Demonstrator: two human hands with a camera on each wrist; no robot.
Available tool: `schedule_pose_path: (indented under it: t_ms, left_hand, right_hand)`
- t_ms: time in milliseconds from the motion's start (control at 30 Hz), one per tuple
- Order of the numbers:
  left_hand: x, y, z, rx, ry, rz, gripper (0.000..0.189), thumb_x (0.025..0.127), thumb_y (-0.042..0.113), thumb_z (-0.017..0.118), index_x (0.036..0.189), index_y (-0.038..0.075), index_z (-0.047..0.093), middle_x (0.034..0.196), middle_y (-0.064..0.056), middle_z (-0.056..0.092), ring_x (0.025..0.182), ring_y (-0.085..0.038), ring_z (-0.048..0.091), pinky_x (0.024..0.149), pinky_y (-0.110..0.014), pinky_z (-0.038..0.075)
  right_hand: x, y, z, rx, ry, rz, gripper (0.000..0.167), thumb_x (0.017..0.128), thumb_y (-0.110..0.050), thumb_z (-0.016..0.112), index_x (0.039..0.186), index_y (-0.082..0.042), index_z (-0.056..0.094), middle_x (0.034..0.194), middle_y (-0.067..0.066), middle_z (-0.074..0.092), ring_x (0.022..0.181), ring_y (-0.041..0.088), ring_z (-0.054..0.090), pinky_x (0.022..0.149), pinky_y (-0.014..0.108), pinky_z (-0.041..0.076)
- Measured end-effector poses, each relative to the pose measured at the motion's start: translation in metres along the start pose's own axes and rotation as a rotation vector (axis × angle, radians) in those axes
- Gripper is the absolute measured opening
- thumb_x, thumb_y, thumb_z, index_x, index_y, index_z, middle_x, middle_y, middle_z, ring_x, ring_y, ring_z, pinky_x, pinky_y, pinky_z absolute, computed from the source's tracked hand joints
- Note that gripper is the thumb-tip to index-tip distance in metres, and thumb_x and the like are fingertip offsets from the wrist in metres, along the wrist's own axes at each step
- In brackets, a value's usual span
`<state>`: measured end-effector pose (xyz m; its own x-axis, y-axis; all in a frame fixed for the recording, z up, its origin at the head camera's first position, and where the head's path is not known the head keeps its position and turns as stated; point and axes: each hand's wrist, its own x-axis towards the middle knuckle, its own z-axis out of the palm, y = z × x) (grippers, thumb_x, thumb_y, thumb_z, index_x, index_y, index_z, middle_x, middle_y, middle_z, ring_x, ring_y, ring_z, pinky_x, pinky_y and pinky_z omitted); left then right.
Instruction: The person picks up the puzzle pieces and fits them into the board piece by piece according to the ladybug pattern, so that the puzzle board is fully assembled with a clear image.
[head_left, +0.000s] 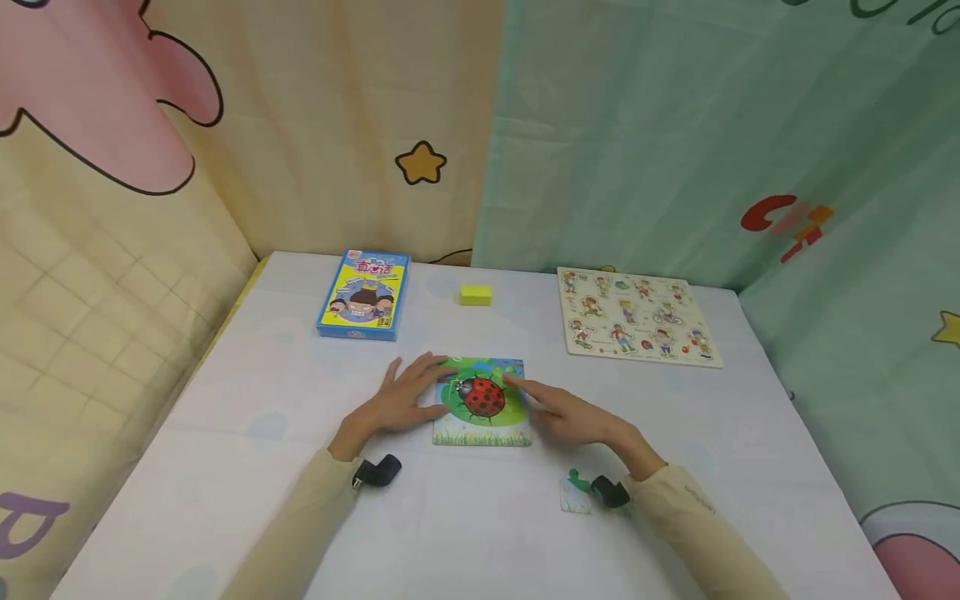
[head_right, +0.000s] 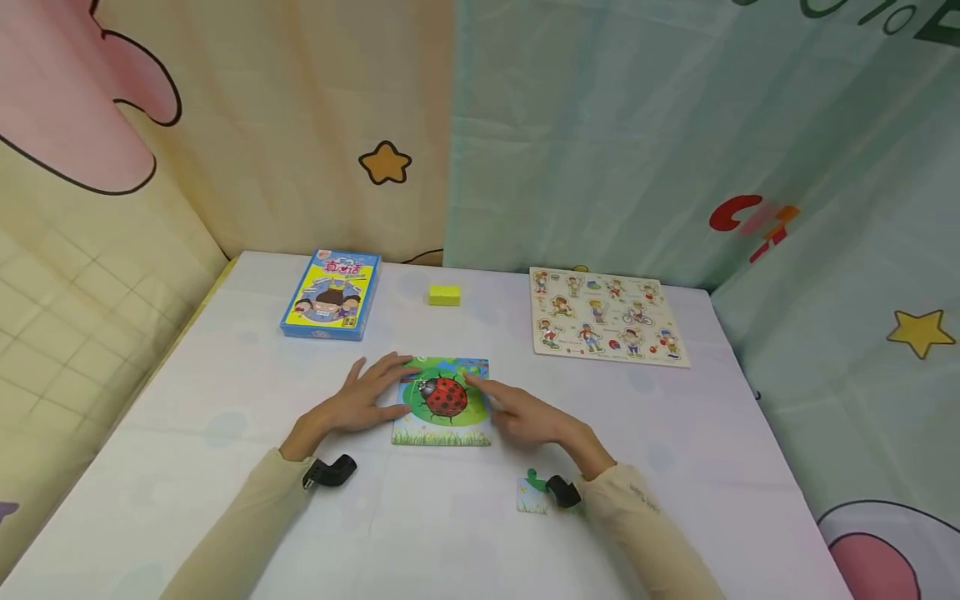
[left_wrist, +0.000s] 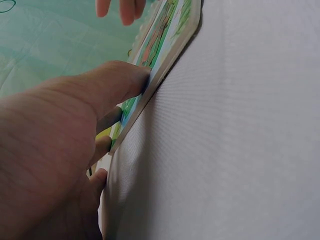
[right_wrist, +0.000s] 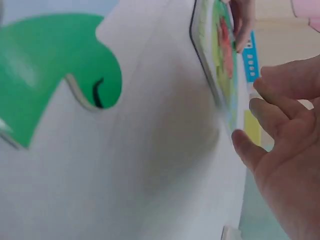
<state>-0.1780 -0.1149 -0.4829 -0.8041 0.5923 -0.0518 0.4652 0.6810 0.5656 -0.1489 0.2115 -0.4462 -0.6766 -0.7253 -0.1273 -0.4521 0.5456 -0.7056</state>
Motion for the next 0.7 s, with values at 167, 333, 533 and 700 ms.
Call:
schedule_pose_path:
  t_ms: [167, 333, 533, 700]
  left_hand:
    - [0.000, -0.003, 0.000, -0.008, -0.004, 0.005, 0.064, 0.095, 0.039, 0.065, 0.152, 0.022, 0.041, 0.165, -0.007, 0.026, 0.156, -0.034, 0.010, 0.120, -0.068, -0.004]
    - [-0.001, -0.001, -0.002, -0.009, -0.001, 0.000, 0.064, 0.095, 0.038, 0.065, 0.152, 0.022, 0.041, 0.165, -0.007, 0.026, 0.156, -0.033, 0.011, 0.120, -0.068, -0.004]
    - [-0.002, -0.001, -0.003, -0.014, -0.004, -0.001, 0.064, 0.095, 0.038, 0.065, 0.153, 0.023, 0.041, 0.165, -0.006, 0.026, 0.156, -0.033, 0.011, 0.120, -0.067, -0.004]
    - [-0.002, -0.001, -0.001, -0.022, -0.011, 0.001, 0.064, 0.096, 0.038, 0.065, 0.153, 0.022, 0.041, 0.165, -0.007, 0.027, 0.156, -0.034, 0.011, 0.120, -0.067, -0.004]
  right_hand:
    - [-0.018, -0.007, 0.001, -0.019, 0.126, -0.042, 0.057, 0.101, -0.007, 0.057, 0.154, -0.004, 0.036, 0.147, 0.015, 0.054, 0.134, 0.032, 0.053, 0.107, 0.050, 0.048]
    - [-0.045, -0.019, 0.007, -0.074, 0.139, 0.106, 0.063, 0.094, -0.033, 0.071, 0.147, -0.008, 0.048, 0.114, 0.002, 0.066, 0.096, 0.014, 0.061, 0.078, 0.026, 0.053]
    - [-0.077, -0.024, 0.017, -0.084, 0.116, 0.199, 0.068, 0.083, -0.045, 0.078, 0.138, -0.012, 0.056, 0.107, -0.003, 0.061, 0.089, 0.010, 0.053, 0.074, 0.025, 0.048]
    - [-0.098, -0.023, 0.028, -0.095, 0.099, 0.227, 0.060, 0.083, -0.049, 0.078, 0.131, -0.019, 0.061, 0.117, -0.007, 0.059, 0.099, 0.010, 0.052, 0.083, 0.027, 0.050]
